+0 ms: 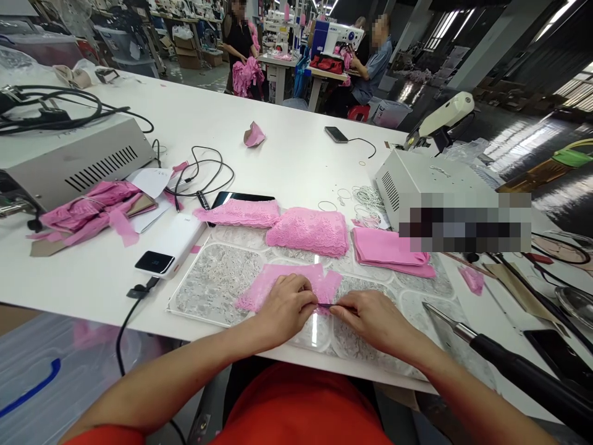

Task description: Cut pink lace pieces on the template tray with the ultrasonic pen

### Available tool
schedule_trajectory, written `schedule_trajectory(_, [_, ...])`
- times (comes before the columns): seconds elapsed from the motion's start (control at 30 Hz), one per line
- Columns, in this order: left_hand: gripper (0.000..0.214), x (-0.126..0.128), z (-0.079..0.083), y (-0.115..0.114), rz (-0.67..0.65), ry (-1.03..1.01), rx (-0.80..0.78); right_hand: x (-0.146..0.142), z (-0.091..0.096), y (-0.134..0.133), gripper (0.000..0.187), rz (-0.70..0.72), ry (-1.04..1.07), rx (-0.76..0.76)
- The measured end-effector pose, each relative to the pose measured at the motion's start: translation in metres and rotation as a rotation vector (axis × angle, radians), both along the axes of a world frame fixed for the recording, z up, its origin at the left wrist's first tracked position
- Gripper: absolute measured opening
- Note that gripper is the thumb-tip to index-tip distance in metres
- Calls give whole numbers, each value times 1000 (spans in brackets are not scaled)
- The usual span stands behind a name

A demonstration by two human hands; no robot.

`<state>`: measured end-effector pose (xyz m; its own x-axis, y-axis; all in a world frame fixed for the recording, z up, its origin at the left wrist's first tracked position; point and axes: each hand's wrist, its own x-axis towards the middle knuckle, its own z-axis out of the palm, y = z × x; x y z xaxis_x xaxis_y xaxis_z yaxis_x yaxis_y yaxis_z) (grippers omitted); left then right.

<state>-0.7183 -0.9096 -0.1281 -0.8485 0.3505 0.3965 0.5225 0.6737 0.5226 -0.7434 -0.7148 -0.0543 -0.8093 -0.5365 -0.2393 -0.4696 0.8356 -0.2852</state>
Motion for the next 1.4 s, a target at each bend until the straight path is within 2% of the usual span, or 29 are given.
schedule_trajectory(0.87, [15,2,2,-1,-6,40,-8,2,2,-3,38,-28,-48,-13])
schedule_trajectory(1.4, [18,3,3,-1,-3,35,-7,3,-9,1,35,-10,10,-5])
